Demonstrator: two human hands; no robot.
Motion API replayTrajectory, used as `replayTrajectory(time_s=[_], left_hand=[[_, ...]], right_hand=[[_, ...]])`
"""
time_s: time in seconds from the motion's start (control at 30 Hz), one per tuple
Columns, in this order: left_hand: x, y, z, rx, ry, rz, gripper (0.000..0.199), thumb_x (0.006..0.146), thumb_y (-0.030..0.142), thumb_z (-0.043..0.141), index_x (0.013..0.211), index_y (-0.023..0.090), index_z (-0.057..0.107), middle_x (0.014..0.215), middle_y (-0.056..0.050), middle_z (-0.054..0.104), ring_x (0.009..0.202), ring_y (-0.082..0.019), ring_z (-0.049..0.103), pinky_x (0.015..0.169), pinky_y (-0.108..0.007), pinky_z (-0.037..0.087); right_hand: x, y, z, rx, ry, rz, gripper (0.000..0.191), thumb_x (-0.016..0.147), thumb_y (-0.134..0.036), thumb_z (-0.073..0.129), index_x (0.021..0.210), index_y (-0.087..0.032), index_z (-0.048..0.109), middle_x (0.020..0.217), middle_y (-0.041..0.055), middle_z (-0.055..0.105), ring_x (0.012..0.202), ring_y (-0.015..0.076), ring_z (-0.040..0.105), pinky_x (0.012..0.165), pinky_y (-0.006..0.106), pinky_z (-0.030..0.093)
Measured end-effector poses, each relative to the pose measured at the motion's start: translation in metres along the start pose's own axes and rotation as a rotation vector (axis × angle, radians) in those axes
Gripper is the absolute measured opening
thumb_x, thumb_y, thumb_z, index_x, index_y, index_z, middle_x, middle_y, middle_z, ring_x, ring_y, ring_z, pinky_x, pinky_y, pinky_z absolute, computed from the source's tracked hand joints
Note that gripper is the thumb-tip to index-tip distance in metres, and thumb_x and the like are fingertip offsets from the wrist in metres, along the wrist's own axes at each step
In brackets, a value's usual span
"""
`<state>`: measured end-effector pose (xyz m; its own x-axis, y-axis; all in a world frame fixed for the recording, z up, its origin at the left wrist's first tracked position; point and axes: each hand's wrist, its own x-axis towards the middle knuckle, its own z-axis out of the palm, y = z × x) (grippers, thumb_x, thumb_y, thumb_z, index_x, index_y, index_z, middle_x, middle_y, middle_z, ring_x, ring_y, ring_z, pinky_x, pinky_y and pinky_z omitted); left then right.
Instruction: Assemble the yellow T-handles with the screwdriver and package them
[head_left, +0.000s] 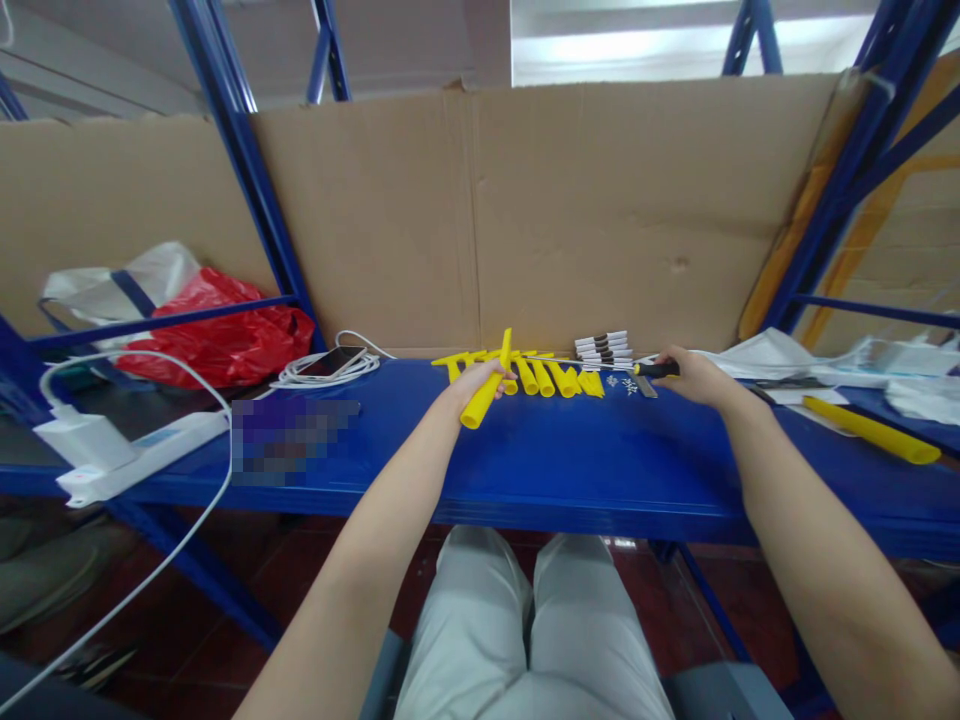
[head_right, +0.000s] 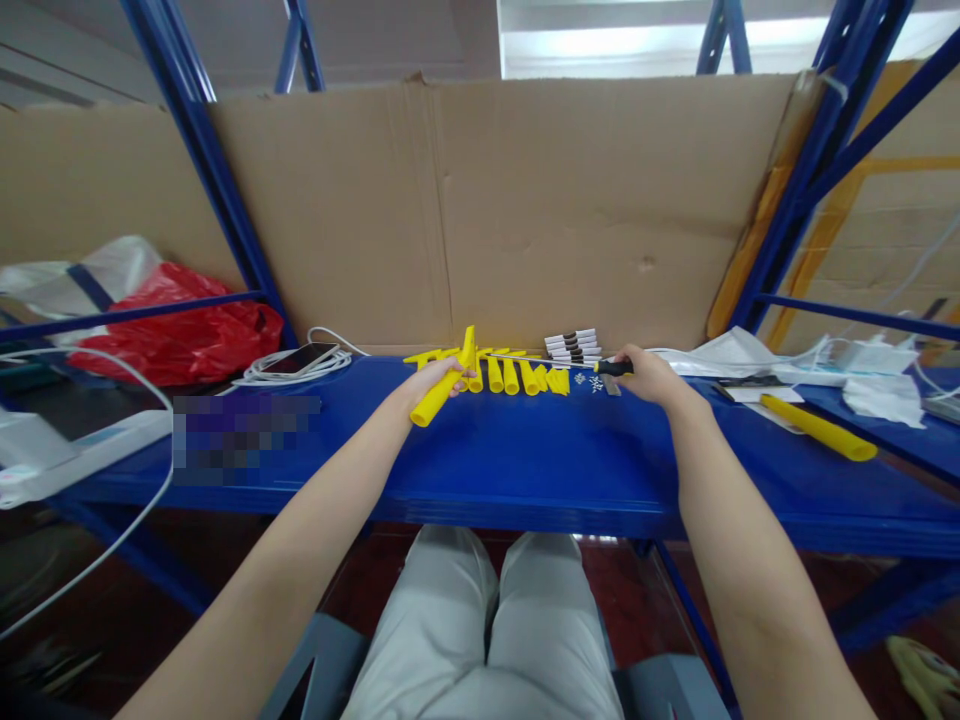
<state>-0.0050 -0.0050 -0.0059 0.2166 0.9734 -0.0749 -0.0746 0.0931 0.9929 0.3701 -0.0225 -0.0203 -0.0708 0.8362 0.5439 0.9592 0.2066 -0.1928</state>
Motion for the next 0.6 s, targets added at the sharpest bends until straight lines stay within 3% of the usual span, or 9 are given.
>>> replayTrajectory(time_s=[0.27,0.43,0.6], left_hand=[[0.002,0.001,-0.004,-0.032,-0.101,-0.035,0.021,0.081,0.012,0.041,0.085,0.01,0.062,0.045,0.0,0.047,0.036,-0.008,0.039,0.034,-0.015,0.033],[0.003,0.002,-0.001,-0.072,-0.059,-0.036,0.025,0.086,0.013,0.038,0.095,0.008,0.06,0.046,0.0,0.049,0.034,-0.008,0.039,0.033,-0.017,0.033],[0.003,-0.001,0.003,-0.16,0.039,0.057,0.025,0.093,0.016,0.039,0.112,0.01,0.055,0.067,-0.004,0.064,0.034,-0.008,0.045,0.032,-0.019,0.034]], right_hand=[[0.0,-0.01,0.002,-0.046,-0.003,0.025,0.021,0.068,-0.03,0.065,0.088,-0.025,0.066,0.083,0.0043,0.073,0.078,0.0254,0.067,0.066,0.032,0.049],[-0.001,-0.011,0.002,-0.036,0.021,0.025,0.02,0.069,-0.033,0.065,0.088,-0.026,0.066,0.084,0.0043,0.073,0.08,0.0257,0.068,0.066,0.033,0.049],[-0.001,-0.007,0.002,-0.061,0.025,0.033,0.021,0.069,-0.035,0.065,0.089,-0.027,0.066,0.084,0.0038,0.073,0.08,0.0258,0.068,0.067,0.033,0.049]])
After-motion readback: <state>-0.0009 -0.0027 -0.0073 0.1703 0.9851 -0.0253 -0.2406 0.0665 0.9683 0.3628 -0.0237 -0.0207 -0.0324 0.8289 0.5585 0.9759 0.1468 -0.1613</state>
